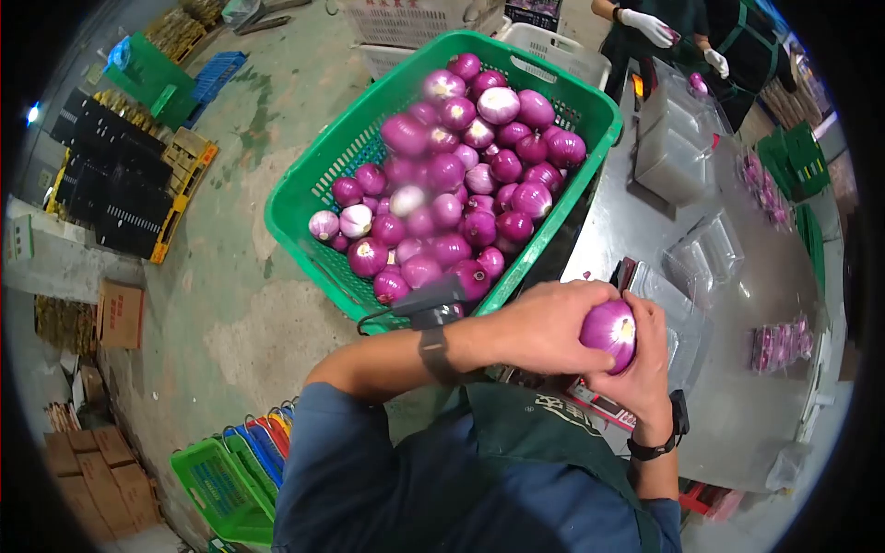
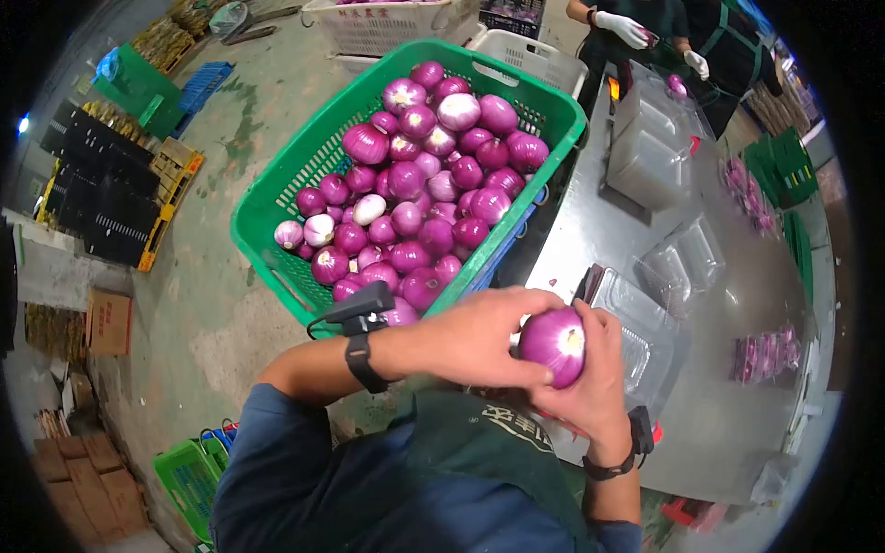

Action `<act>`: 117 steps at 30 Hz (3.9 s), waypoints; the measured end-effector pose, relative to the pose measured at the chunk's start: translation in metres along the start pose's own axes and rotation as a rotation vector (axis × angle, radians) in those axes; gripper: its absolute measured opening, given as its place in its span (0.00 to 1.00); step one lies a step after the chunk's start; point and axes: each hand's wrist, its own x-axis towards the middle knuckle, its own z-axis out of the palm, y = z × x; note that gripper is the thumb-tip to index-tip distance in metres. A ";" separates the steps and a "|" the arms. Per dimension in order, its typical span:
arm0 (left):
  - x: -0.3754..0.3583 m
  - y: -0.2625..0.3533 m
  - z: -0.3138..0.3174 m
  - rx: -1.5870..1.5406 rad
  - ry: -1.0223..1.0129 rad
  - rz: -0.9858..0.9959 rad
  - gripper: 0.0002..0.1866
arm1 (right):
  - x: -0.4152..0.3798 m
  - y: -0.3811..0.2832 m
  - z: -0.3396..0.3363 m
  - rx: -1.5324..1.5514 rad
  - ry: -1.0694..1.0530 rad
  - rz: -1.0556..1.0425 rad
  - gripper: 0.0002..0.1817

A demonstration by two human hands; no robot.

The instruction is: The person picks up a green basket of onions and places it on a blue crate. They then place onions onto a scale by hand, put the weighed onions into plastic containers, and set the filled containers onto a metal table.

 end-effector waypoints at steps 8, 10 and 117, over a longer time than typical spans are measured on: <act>-0.028 -0.034 -0.033 -0.391 0.270 -0.201 0.20 | -0.037 0.059 -0.003 -0.136 0.311 0.286 0.53; -0.026 -0.038 -0.032 -0.442 0.266 -0.234 0.19 | -0.042 0.063 -0.012 -0.153 0.352 0.312 0.50; 0.002 -0.096 0.080 0.496 1.184 -0.121 0.18 | -0.254 0.486 -0.231 -0.628 0.444 0.794 0.41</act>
